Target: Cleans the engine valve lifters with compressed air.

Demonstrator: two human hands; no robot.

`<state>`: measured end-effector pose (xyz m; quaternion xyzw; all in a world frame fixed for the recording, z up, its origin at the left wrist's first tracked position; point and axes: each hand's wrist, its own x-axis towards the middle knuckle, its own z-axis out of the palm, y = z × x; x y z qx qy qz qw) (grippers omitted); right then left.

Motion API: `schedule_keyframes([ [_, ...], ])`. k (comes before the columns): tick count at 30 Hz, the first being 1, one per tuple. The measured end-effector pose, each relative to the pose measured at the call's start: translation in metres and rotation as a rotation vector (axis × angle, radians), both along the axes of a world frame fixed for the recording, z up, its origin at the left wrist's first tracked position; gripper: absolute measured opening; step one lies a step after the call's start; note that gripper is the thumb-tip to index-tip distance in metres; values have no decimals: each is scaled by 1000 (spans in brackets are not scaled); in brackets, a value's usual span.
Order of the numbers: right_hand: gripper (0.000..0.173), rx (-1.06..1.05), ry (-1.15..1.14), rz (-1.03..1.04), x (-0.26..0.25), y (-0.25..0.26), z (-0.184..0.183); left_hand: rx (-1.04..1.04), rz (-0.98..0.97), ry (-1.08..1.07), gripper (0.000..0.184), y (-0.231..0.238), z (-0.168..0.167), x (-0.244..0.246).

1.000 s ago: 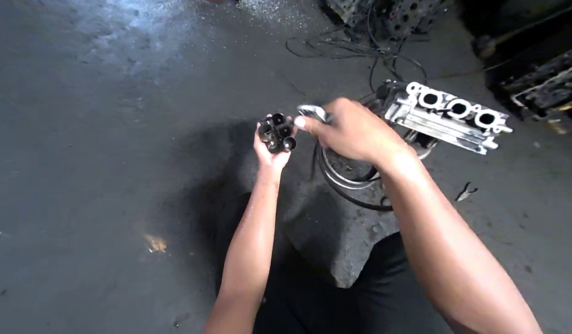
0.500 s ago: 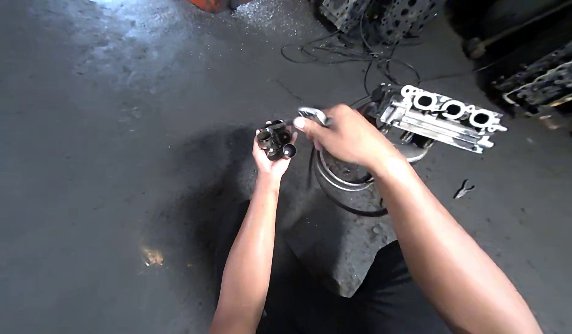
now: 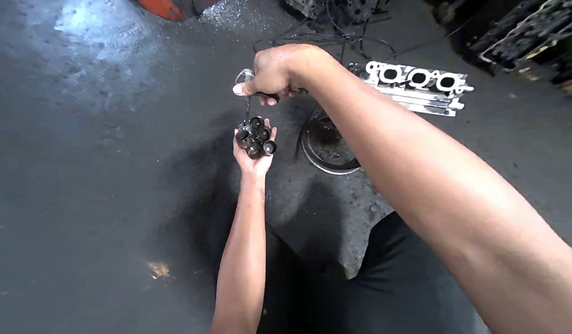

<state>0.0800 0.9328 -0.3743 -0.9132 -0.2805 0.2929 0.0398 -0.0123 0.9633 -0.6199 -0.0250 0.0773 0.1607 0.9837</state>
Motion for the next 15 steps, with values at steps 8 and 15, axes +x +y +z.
schedule_keyframes([
  [8, 52, 52, 35, -12, 6, -7, 10, -47, 15, 20, 56, -1, 0, 3],
  [15, 58, 81, -71, 95, -24, -44, 14, -25, 22, -14, 55, 5, -8, 8],
])
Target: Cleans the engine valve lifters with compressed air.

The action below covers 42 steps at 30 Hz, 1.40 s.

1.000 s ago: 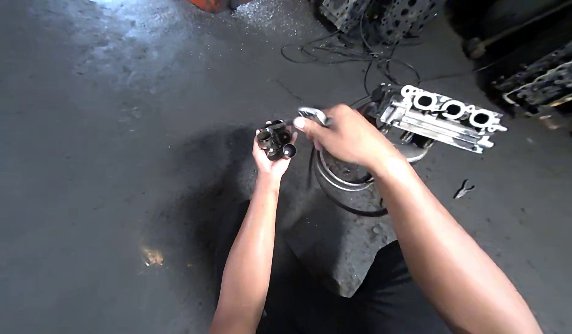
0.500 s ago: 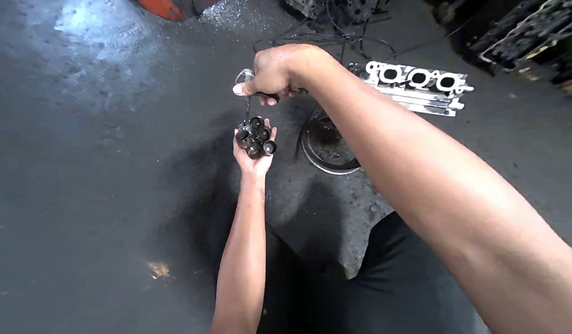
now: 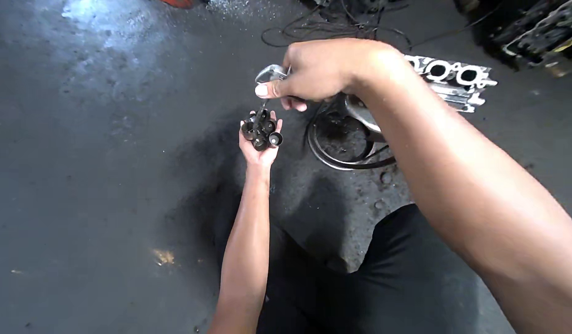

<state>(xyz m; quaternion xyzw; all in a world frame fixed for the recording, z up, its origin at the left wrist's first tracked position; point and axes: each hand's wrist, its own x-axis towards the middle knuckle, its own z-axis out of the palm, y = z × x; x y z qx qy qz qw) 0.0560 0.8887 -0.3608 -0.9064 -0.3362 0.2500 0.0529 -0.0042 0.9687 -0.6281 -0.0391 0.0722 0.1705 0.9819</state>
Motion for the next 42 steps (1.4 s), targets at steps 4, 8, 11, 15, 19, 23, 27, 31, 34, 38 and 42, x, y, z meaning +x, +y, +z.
schedule_keyframes([
  [4, 60, 19, -10, -32, -13, -12, -11, 30, 4, -1, 56, -1, -2, 2],
  [8, 60, 24, 25, -69, -9, -21, -28, 23, 14, -7, 58, -3, -2, 3],
  [11, 60, 50, 60, -103, 0, -25, -39, 29, 9, -2, 58, -2, -3, 4],
  [15, 58, 126, 104, -150, 6, -32, -53, 20, 2, -25, 62, -2, -1, 3],
  [19, 54, 188, 163, -171, 8, -37, -55, 25, -8, -68, 62, -3, -1, 3],
  [23, 52, 208, 244, -213, 15, -40, -61, 12, -13, -67, 60, -5, 1, 3],
  [27, 52, 294, 378, -255, 32, -48, -71, 9, -11, -30, 59, -6, 7, 1],
  [31, 56, 329, 471, -285, 46, -55, -83, 5, -7, -35, 59, -5, 7, 0],
  [34, 57, 353, 521, -312, 51, -59, -91, -12, -5, -50, 61, -4, 6, 0],
  [38, 57, 375, 579, -335, 55, -64, -101, -12, -16, -45, 63, -4, 6, -1],
  [42, 59, 365, 587, -345, 56, -64, -103, -23, -19, -52, 64, -3, 6, -1],
])
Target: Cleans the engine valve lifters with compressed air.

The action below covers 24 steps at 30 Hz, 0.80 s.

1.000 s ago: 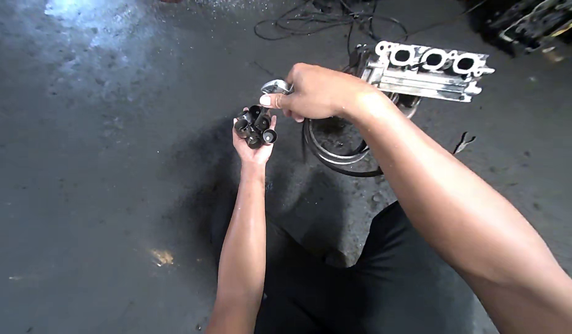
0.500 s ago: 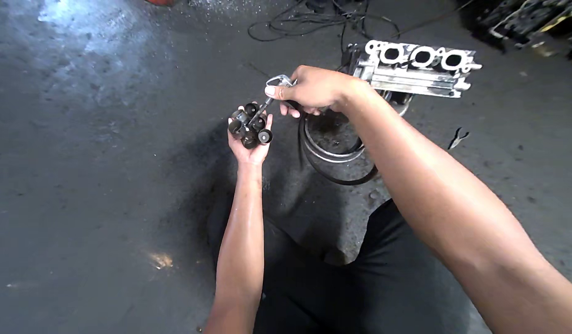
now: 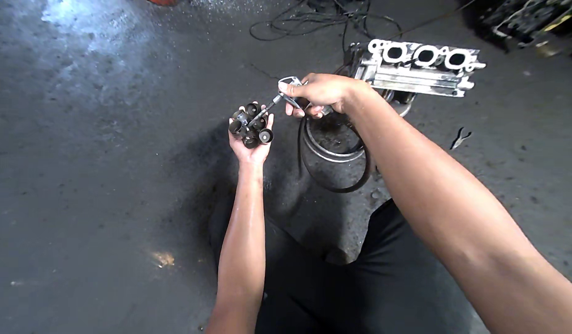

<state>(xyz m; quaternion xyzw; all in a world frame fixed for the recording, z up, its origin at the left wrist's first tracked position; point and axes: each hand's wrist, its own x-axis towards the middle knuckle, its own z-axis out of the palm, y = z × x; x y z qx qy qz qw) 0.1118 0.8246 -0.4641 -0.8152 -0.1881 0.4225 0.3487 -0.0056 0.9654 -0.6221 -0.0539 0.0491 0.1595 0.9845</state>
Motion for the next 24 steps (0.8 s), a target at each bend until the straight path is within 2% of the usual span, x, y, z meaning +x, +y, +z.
schedule_keyframes([
  [8, 56, 25, -26, 34, -10, 7, -1, -13, 7, -14, 63, 4, -4, 0],
  [10, 53, 14, -119, 45, -24, 12, 10, -6, 11, 27, 65, 4, -4, 1],
  [13, 52, -92, -373, 112, -49, 22, 33, 40, 43, 30, 65, 6, -4, 1],
  [18, 60, -303, -631, 213, -84, 29, 57, 88, 67, 3, 60, 7, 1, -1],
  [24, 63, -350, -747, 262, -101, 20, 47, 71, 84, 18, 58, 12, 0, -4],
])
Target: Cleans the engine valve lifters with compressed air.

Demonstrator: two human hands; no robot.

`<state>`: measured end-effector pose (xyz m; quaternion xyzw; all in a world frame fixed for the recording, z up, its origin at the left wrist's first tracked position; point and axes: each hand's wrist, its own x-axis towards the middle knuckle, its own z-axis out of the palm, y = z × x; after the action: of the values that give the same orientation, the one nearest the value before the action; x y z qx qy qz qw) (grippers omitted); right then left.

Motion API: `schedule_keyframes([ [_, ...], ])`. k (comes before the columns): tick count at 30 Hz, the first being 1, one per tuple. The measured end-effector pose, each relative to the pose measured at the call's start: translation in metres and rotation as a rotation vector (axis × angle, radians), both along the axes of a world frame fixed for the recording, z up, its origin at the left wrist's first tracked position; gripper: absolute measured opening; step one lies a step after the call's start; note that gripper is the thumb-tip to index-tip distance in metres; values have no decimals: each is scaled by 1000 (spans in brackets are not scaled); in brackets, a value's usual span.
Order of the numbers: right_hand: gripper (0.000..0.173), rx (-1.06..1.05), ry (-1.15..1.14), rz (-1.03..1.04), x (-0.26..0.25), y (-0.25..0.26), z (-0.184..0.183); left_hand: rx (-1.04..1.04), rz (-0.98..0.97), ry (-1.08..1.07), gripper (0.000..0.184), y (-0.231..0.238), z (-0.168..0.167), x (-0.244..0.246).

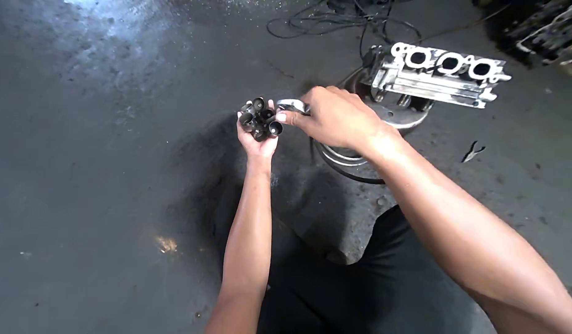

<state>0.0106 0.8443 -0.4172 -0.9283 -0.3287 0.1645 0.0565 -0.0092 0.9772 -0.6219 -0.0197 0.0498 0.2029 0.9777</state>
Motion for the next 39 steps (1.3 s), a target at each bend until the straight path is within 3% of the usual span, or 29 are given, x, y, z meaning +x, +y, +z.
schedule_keyframes([
  [5, 63, 100, 20, -39, -4, -12, -14, 16, 3, 33, 56, 4, 1, -1],
  [10, 60, 235, 140, -116, 27, -4, -8, 10, -1, 72, 55, 0, 1, -2],
  [20, 50, 194, 453, -199, 87, 9, 1, -25, -92, 30, 52, -11, 0, -1],
  [39, 53, 54, 455, -163, 110, 20, 9, -50, -123, 112, 49, -17, 3, -1],
])
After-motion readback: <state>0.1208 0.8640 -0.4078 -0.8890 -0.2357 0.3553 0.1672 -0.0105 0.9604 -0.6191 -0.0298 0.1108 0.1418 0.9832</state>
